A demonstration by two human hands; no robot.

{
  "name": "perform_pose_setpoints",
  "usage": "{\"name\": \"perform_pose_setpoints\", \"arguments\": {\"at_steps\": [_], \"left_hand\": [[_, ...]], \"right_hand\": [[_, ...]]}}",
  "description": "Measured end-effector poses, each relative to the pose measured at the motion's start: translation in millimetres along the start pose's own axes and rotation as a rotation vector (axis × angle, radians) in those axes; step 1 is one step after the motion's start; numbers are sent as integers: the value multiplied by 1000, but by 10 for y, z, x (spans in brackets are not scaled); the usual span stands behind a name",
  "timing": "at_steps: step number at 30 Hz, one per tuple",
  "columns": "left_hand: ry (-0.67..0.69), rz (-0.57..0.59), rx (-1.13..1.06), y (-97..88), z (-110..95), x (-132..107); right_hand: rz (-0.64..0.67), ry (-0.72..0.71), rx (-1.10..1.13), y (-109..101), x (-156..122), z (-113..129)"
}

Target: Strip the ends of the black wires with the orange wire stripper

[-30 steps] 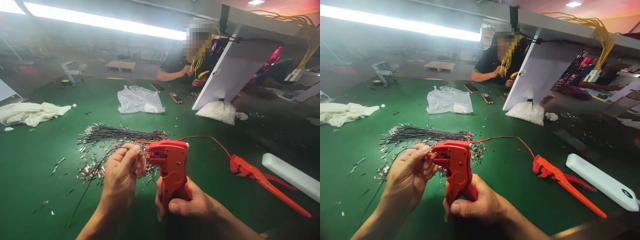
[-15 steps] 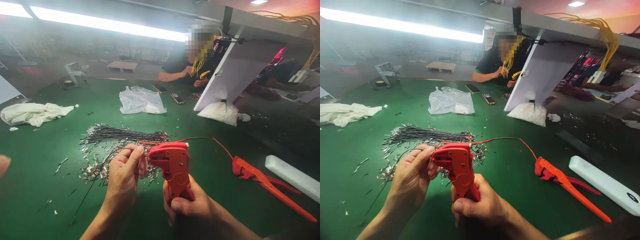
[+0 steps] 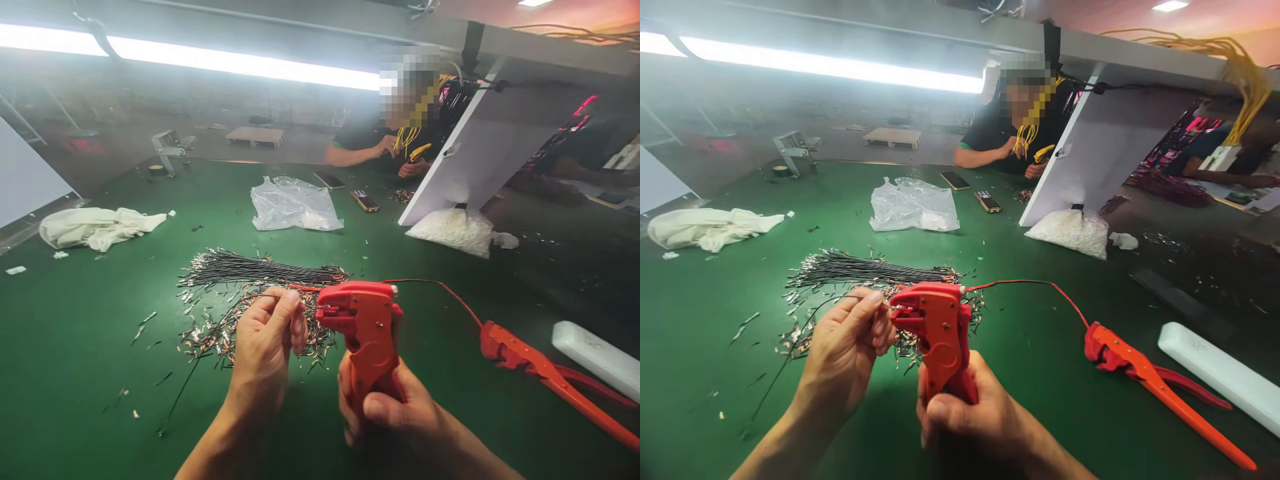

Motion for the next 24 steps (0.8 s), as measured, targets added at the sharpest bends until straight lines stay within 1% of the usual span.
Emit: {"name": "perform_pose_setpoints", "arguments": {"at_steps": [1, 3, 8, 11, 13, 20, 22, 24], "left_hand": [[8, -9, 8, -9, -3, -1], [22, -37, 17, -33, -9, -3], [19, -87, 40, -63, -2, 1], [16, -94, 61, -59, 8, 3], [21, -92, 70, -55, 16, 1], [21, -103, 47, -63, 13, -5], [17, -110, 49, -70, 6, -2], [18, -112, 48, -76, 2, -1]], "right_hand": [[19, 3, 46, 14, 1, -1], [4, -28, 97, 15, 6, 29], [-101, -166, 76, -30, 17, 220], [-143, -213, 91, -65, 26, 307], [-196, -233, 78, -108, 23, 335], [-494, -285, -84, -327, -42, 412], [-569, -300, -193, -375, -51, 451], [-646, -316, -357, -421, -58, 493]]}}
Point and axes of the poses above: each hand's wrist, its own x-axis towards the middle knuckle, its own y-axis out of the palm, z = x × y, the point moved 5 cm from there along x, towards the middle knuckle, and after that the axes turned 10 degrees about x, right-handed, at the moved point
